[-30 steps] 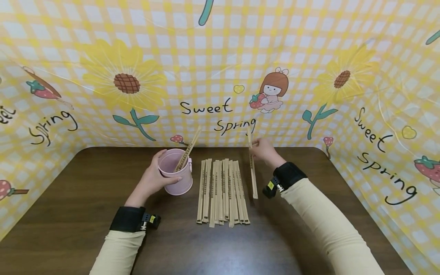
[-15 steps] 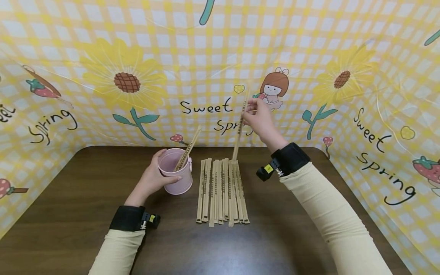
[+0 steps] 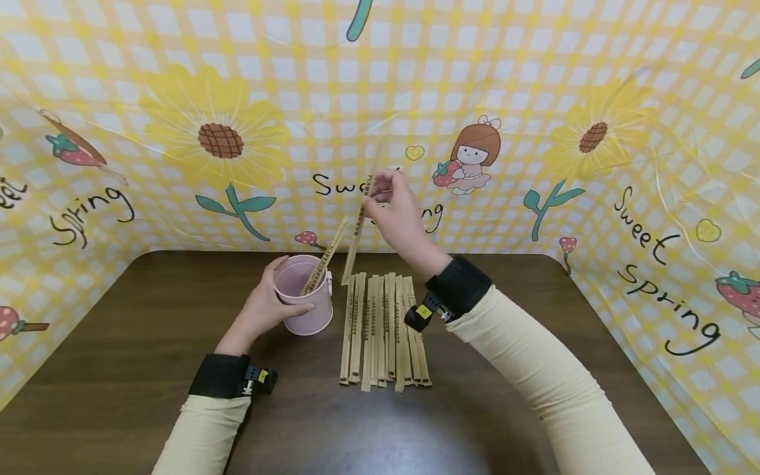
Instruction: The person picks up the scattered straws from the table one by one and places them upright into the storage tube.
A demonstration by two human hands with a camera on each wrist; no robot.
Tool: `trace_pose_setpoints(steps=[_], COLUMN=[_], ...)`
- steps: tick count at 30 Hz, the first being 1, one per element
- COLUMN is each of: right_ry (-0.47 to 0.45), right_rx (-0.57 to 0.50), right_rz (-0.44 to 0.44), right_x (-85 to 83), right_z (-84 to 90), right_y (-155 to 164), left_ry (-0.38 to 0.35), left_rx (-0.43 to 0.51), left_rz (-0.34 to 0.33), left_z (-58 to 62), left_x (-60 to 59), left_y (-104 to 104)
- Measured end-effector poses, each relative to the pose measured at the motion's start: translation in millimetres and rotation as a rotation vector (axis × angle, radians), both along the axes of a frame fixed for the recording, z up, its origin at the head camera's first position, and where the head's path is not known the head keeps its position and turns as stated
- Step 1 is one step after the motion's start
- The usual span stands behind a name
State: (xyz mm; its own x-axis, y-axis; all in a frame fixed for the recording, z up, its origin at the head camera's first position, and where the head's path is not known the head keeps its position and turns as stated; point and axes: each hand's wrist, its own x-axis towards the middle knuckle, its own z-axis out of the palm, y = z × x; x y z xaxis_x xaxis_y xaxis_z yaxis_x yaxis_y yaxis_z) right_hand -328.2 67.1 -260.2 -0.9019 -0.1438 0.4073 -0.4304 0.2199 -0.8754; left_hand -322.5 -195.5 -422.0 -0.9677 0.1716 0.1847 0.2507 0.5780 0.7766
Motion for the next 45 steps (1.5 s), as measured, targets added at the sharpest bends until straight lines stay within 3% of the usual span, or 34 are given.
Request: trace_pose_setpoints(steps=[6, 15, 24, 32, 45], right_ry=[0.02, 0.012, -0.022, -0.058, -0.12], right_rx=[-0.073, -0.153, -0.049, -0.011, 0.105], right_rz=[0.04, 0.039, 0.0, 0.034, 0.053], right_x=[3.2, -3.5, -5.1, -3.3, 0.2], right_z=[-11.7, -43.0, -75.1, -99.8, -113.9], right_y=[-23.2, -41.7, -41.5, -46.1, -56.7], left_ry=[-0.003, -0.021, -0.009, -0.014, -0.004], left_rx=[0.0, 0.015, 0.004, 0.006, -0.004], left_rz=[0.002, -0.011, -0.012, -0.008, -0.013], left_z=[2.2, 2.5, 2.0, 2.2, 1.5], left_x=[-0.5, 0.2, -0.1, 1.7, 0.5], left_y=[1.2, 1.0, 2.7, 0.3, 1.4])
